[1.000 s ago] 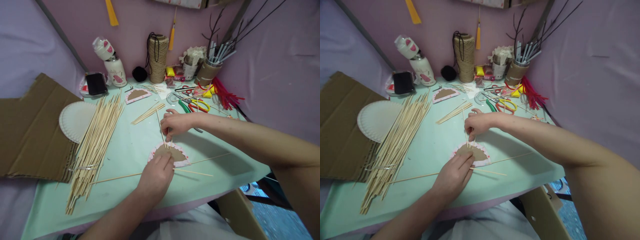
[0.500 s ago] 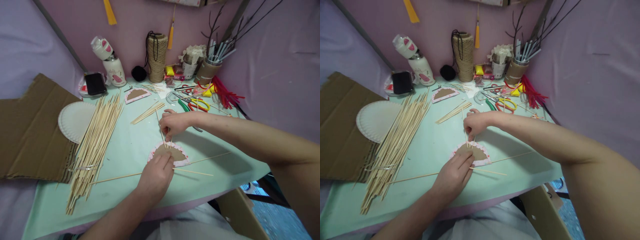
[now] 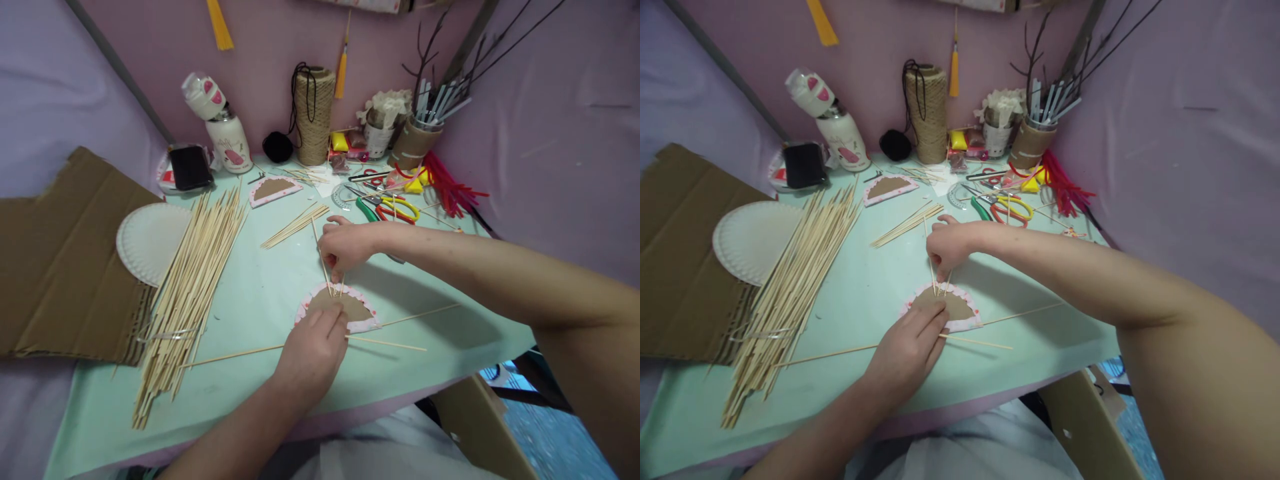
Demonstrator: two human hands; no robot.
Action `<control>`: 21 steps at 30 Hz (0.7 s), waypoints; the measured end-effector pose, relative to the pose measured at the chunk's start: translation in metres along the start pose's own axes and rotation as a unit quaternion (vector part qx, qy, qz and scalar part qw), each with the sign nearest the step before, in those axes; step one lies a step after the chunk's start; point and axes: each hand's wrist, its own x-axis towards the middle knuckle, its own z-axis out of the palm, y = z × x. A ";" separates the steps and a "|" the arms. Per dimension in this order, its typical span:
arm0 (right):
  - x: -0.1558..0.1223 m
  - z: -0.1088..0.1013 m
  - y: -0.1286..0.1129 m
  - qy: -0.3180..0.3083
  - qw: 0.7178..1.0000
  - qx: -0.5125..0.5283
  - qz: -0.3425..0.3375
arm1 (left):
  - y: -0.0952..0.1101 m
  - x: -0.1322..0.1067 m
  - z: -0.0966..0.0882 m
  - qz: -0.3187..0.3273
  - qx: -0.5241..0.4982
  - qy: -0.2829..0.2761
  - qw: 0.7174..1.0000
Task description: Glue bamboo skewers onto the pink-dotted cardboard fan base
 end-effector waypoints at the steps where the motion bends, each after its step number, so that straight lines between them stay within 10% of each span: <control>1: 0.000 0.000 -0.001 0.001 1.000 -0.002 0.003 | 0.000 0.000 0.000 -0.002 -0.002 -0.005 1.000; 21: -0.002 0.000 -0.004 0.005 1.000 -0.004 0.010 | 0.002 0.001 0.000 -0.021 -0.005 -0.017 1.000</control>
